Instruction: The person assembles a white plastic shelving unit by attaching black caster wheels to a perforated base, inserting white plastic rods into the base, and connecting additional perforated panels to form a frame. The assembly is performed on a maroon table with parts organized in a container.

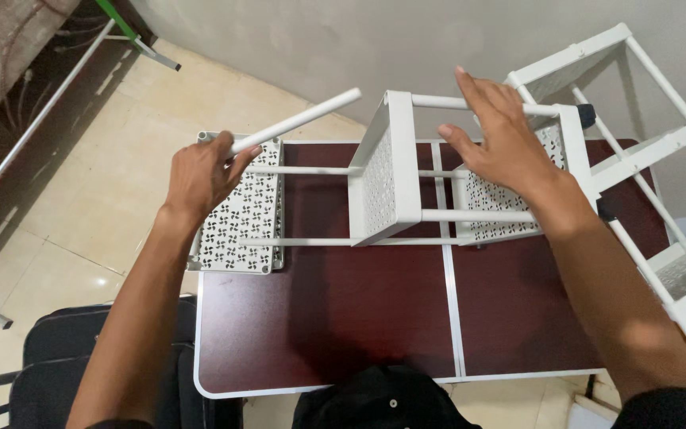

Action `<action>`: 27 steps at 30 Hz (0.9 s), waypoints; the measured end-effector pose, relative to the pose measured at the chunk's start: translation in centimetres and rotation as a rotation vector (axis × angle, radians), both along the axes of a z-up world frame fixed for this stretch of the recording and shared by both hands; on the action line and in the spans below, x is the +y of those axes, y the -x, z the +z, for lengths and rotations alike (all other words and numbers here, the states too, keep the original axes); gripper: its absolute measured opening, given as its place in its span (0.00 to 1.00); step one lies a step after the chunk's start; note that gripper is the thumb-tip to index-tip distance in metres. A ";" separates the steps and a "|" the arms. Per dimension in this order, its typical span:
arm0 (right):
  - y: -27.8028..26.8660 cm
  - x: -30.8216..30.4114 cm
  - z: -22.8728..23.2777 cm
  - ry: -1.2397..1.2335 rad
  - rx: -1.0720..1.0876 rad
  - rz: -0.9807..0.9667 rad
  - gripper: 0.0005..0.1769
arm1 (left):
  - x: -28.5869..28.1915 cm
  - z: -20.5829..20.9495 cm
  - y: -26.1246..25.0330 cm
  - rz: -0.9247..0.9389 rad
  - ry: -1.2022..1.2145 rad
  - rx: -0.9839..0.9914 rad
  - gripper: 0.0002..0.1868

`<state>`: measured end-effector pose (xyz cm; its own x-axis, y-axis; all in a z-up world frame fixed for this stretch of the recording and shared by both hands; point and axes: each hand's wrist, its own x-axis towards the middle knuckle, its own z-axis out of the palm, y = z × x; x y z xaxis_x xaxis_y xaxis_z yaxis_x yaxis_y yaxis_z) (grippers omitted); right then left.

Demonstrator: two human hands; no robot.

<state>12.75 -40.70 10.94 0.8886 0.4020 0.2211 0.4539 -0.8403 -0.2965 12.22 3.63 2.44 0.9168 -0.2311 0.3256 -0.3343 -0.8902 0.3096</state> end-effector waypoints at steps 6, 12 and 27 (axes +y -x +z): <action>-2.9 3.5 -0.3 0.031 0.291 -0.060 0.43 | -1.9 2.8 -4.4 -0.144 -0.124 -0.021 0.30; -2.9 3.1 -1.2 -0.048 0.185 0.079 0.37 | -0.9 2.6 -5.9 -0.223 -0.192 -0.066 0.29; -3.7 2.6 -2.7 0.038 -0.001 0.206 0.38 | -2.5 6.3 -7.3 -0.160 -0.368 -0.055 0.38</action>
